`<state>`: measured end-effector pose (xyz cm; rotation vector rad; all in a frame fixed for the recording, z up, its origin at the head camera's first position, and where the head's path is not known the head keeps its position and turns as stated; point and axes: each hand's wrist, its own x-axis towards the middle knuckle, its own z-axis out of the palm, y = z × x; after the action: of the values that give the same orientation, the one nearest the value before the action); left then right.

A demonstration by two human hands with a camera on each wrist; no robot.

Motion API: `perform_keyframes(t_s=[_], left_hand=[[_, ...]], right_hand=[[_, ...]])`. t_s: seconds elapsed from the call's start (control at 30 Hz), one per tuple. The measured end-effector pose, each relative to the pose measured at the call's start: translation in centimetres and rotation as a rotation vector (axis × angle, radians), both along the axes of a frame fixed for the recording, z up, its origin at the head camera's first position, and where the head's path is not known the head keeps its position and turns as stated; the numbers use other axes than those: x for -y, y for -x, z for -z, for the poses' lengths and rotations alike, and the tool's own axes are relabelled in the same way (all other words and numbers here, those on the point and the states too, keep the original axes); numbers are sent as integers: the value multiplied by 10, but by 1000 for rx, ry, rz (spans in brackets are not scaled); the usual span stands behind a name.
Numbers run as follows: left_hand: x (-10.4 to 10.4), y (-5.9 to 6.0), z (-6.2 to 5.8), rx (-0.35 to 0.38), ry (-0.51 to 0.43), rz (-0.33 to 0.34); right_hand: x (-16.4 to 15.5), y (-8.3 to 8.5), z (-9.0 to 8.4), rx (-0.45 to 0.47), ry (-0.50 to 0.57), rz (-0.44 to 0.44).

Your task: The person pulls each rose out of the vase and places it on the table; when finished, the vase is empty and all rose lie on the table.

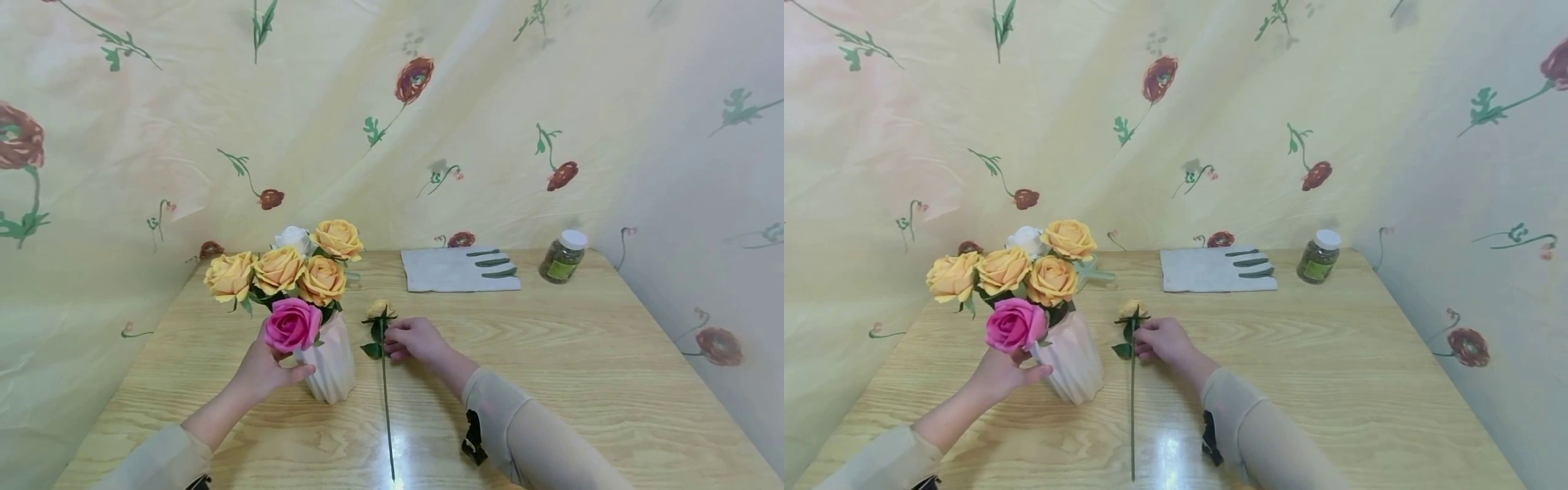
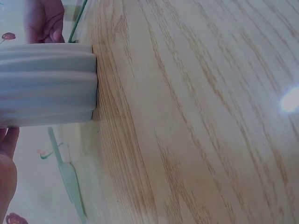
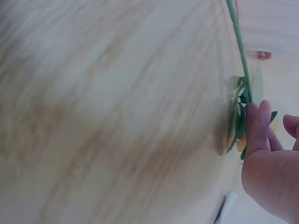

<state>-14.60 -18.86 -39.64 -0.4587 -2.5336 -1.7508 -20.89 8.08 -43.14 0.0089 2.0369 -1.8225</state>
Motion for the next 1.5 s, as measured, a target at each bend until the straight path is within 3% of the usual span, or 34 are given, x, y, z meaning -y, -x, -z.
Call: perform_keyframes(t_s=[0.23, 0.47, 0.9, 1.0, 1.2, 1.5], left_hand=[[0, 0, -1, 5, 2, 0], [1, 1, 0, -2, 33, 1], [-3, 2, -1, -27, 30, 7], [-3, 2, -1, -21, 32, 4], [-2, 2, 0, -13, 40, -2], [-2, 2, 0, -16, 32, -11]], right_hand=[[3, -2, -15, -69, -40, -70], [13, -5, -48, -153, -43, -124], [40, 1, -104, -371, 176, -41], [46, 1, -113, -386, 214, -31], [53, 0, -122, -387, 266, -12], [57, 1, -124, -389, 263, -9]])
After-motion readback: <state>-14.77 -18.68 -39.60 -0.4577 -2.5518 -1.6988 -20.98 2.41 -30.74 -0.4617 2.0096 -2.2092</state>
